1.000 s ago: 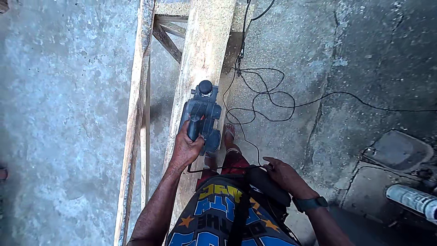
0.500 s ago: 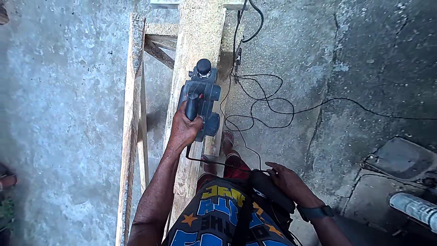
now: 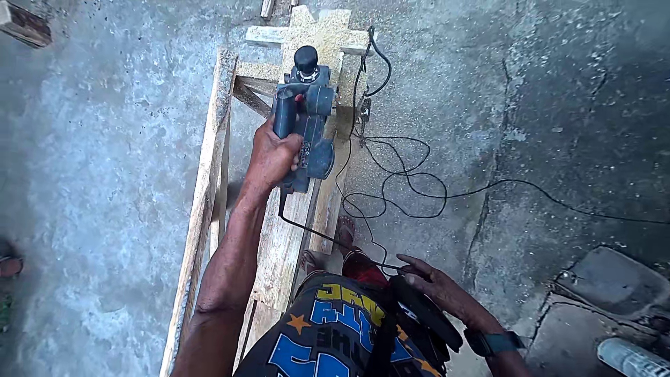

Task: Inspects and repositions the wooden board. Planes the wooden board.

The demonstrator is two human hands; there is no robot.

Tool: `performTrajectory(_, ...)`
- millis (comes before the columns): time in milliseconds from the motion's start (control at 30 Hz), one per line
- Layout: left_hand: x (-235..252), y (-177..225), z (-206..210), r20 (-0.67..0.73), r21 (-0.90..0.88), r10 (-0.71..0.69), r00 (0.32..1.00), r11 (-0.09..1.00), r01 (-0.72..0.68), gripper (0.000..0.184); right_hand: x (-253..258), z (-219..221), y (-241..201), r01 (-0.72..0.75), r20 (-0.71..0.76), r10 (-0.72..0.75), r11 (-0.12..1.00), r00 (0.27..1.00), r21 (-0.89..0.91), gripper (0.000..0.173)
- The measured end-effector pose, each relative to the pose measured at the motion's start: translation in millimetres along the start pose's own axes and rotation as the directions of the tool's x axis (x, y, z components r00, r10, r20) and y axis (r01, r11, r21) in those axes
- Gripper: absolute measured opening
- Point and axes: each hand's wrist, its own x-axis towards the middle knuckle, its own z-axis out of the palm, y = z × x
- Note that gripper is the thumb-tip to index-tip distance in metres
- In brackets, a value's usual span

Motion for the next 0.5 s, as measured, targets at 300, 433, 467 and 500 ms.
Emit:
performTrajectory(300, -255, 1, -90, -0.298, -0.161, -0.057, 0.953, 0.987, 0.008, 0.019, 112, 77, -155, 0.579, 0.115, -0.711, 0.455, 0.693, -0.676, 0.08)
performTrajectory(433, -357, -31, -102, -0.604, -0.387, -0.267, 0.751, 0.922, 0.016, 0.033, 151, 163, -203, 0.718, 0.36, -0.772, 0.172, 0.523, -0.675, 0.078)
performTrajectory(467, -378, -40, -104, -0.674, -0.431, -0.322, 0.665, 0.903, 0.0, 0.037, 156, 184, -202, 0.735, 0.404, -0.76, 0.14, 0.51, -0.663, 0.079)
performTrajectory(500, -399, -49, -106, -0.732, -0.458, -0.366, 0.575, 0.889, -0.017, 0.038, 159, 204, -195, 0.745, 0.442, -0.742, 0.114, 0.504, -0.657, 0.08)
